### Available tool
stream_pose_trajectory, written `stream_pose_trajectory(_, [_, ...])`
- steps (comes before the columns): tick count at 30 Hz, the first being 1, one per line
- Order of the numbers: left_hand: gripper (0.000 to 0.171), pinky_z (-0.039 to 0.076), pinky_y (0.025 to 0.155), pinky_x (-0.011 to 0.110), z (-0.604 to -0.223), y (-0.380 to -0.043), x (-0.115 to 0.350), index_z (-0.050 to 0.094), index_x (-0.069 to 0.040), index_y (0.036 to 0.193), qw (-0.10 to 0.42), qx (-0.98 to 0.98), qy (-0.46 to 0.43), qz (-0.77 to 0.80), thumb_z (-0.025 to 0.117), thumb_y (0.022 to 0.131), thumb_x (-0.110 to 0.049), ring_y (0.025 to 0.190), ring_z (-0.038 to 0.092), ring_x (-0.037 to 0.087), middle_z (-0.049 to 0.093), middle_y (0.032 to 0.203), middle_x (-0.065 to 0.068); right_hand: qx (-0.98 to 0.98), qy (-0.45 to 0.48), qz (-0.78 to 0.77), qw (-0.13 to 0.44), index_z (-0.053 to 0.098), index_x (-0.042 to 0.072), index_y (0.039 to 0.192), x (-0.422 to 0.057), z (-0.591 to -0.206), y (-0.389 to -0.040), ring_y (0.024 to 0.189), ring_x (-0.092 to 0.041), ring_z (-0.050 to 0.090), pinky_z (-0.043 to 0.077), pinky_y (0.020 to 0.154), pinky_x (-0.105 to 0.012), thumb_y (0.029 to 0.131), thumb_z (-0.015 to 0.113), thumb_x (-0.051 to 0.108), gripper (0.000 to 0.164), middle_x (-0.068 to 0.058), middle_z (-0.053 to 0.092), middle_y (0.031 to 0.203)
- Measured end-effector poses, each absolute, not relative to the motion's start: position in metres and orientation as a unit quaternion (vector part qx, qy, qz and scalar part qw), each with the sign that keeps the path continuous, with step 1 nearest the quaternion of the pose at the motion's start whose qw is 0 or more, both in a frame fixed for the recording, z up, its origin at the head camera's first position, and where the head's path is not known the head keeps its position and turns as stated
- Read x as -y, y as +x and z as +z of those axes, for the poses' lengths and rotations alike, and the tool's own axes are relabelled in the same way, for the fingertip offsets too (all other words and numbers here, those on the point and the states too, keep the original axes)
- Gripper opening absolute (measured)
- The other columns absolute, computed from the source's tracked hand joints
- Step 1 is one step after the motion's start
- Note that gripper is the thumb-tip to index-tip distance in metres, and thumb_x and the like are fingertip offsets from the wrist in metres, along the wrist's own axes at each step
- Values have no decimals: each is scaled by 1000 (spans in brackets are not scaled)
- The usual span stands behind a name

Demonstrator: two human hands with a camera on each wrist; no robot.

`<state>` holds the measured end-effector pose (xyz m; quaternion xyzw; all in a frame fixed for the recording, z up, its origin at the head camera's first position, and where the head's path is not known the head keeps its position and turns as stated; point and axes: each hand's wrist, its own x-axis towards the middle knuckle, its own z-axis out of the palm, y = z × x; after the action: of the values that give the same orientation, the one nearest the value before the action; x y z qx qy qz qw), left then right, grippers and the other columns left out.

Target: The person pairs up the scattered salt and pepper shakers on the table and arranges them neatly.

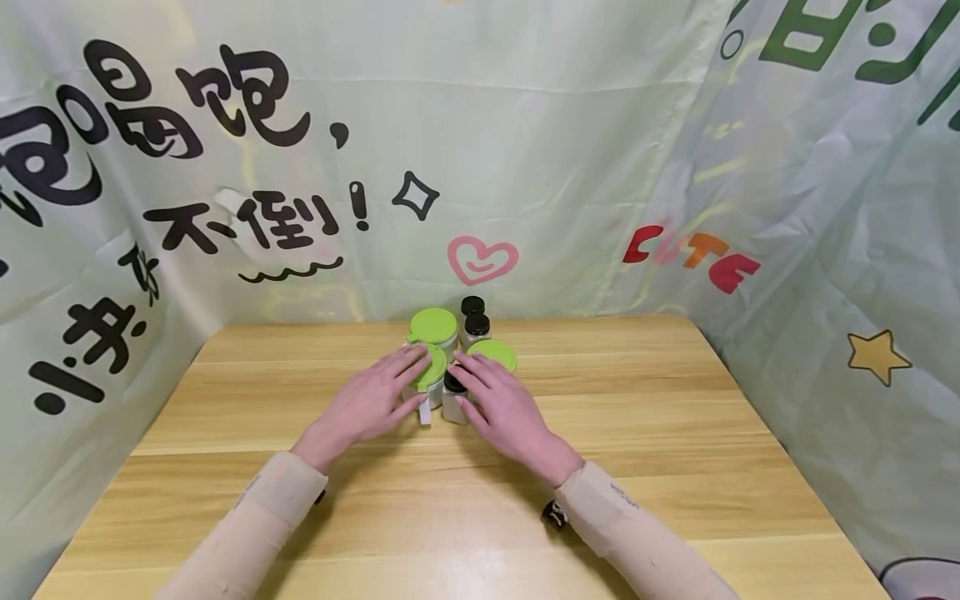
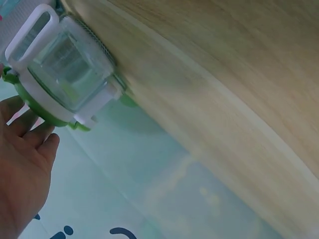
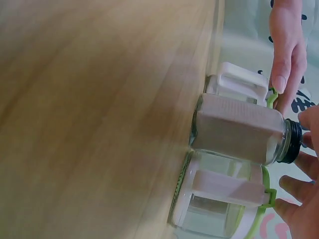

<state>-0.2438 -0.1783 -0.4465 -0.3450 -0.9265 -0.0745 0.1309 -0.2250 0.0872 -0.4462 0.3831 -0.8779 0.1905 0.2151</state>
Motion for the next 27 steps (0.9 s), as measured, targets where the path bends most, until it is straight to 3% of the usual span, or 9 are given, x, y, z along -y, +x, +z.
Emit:
stream_pose_trajectory(14, [63,30,125,48,-454,-245,174,41,-9,159,132,921,-360,-63,56,107,-40,152,35,36,38,166,13,880,388,190,199,60,8,146,-84,-450,-226,143,-35,49,36,122,-52,104,63,16,43,-12,53,155])
stream_pose_trajectory(27, [63,33,124,51,-453,-245,173,43,-8,159,127,923,-353,-81,58,106,-39,152,35,36,40,164,14,856,404,216,240,65,2,139,-82,-452,-230,135,-33,57,47,115,-43,96,73,3,43,-15,59,148])
